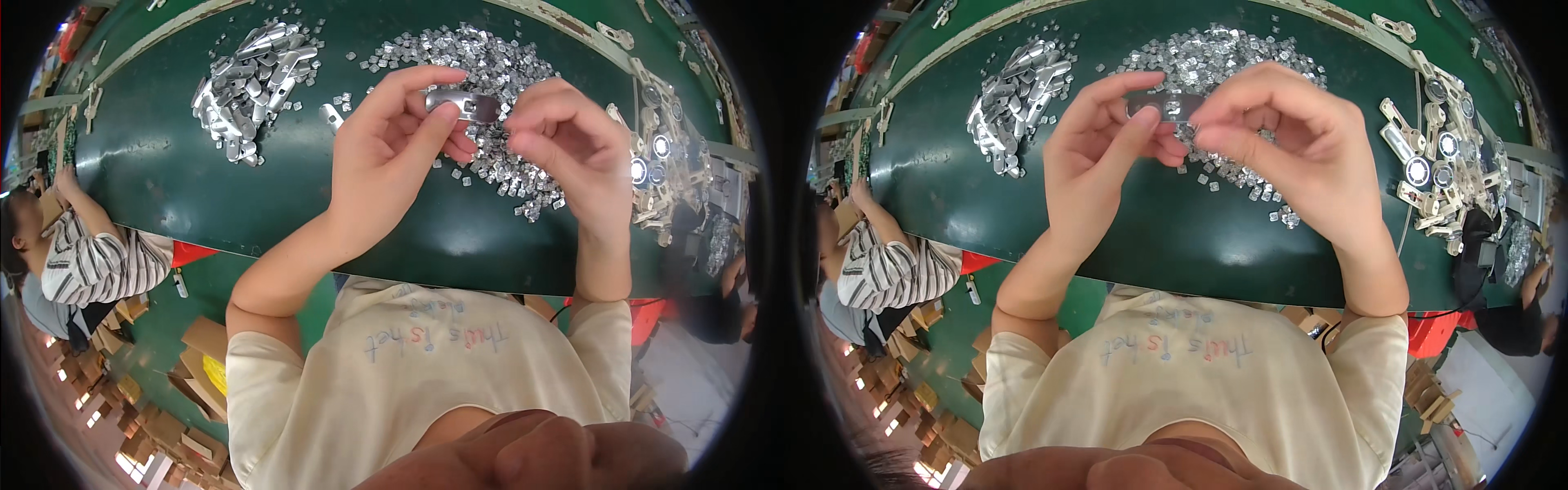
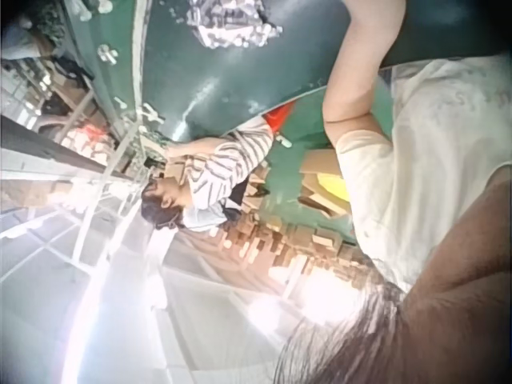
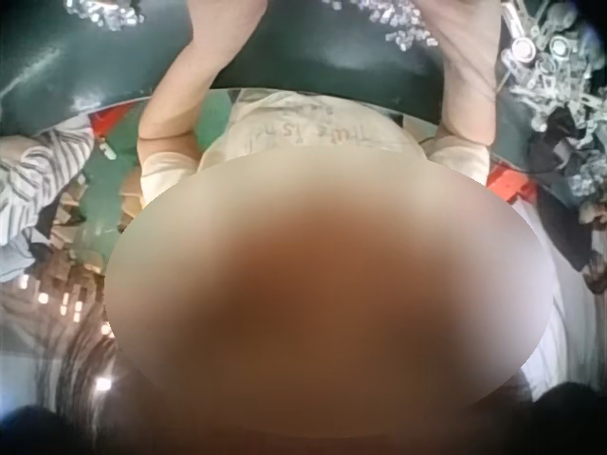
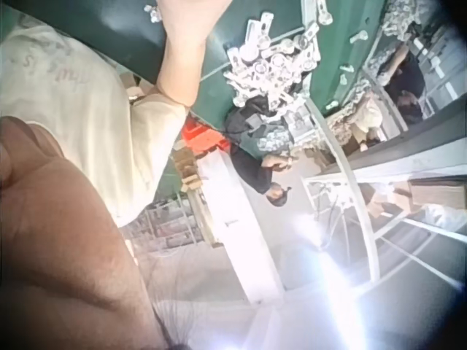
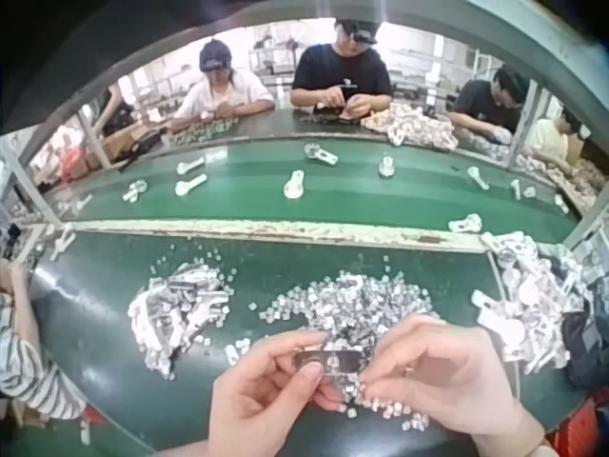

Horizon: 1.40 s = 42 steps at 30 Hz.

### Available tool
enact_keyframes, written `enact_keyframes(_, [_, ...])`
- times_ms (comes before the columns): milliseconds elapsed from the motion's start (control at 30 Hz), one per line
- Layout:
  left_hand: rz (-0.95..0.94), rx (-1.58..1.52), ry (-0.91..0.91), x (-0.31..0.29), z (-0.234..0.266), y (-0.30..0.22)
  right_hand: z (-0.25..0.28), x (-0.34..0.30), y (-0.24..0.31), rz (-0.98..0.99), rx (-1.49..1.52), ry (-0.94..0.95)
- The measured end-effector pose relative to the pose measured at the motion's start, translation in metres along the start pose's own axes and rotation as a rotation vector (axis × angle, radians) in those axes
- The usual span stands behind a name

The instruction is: Assemble small metal and plastic hardware components at an industrial workbench.

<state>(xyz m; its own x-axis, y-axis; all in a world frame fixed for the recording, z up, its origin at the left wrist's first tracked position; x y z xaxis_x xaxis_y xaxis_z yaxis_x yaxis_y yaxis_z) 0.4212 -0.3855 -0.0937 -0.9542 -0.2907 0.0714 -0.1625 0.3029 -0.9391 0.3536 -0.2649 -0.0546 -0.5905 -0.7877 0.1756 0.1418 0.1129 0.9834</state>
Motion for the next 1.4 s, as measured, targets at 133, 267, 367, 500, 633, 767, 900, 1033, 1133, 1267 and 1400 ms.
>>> enact_keyframes(133, [-0.137,0.162,0.108,0.004,-0.003,-0.002,0.008,-0.001,-0.016,-0.102,0.117,-0.161])
enact_keyframes(267, [-0.156,0.263,0.098,0.002,0.005,0.007,0.010,0.002,-0.028,-0.124,0.026,-0.180])
enact_keyframes(367, [-0.271,0.257,0.092,-0.007,0.007,0.007,-0.002,0.006,-0.029,0.045,0.002,-0.152])
enact_keyframes(500, [-0.324,0.159,0.037,-0.010,0.010,0.019,-0.021,0.003,-0.058,0.005,0.327,-0.260])
enact_keyframes(633, [-0.290,0.168,0.003,-0.013,0.022,0.035,-0.037,0.002,-0.074,-0.131,0.411,-0.262])
enact_keyframes(767, [-0.238,0.188,0.013,-0.012,0.026,0.044,-0.028,0.006,-0.078,-0.139,0.189,-0.190])
enact_keyframes(900, [-0.116,0.076,0.015,-0.006,0.029,0.049,-0.021,0.013,-0.078,-0.141,0.087,-0.080])
enact_keyframes(1033, [-0.065,0.017,0.015,-0.002,0.031,0.054,-0.011,0.020,-0.076,-0.130,0.041,-0.140])
enact_keyframes(1133, [-0.053,-0.060,-0.009,-0.002,0.033,0.054,0.023,0.035,-0.079,-0.167,-0.084,-0.172])
enact_keyframes(1267, [0.029,-0.045,-0.050,0.002,0.034,0.057,0.158,0.068,-0.072,-0.100,-0.848,-0.453])
enact_keyframes(1400, [0.023,-0.049,0.022,0.003,0.021,0.056,0.393,0.074,-0.107,-0.183,-1.250,-0.545])
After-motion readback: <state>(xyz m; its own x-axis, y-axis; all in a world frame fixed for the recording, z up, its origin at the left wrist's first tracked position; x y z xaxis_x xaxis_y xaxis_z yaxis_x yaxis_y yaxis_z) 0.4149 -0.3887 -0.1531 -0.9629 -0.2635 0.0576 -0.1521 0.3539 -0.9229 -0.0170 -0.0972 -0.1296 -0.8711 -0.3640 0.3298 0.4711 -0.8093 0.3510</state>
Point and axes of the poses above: each hand's wrist, its own x-axis towards the middle knuckle, its own z-axis out of the back of the hand, y = z × x, the point moved 8 cm from there along x, towards the middle knuckle, and after that the axes turned 1 degree about -x, right-handed, at the moved point
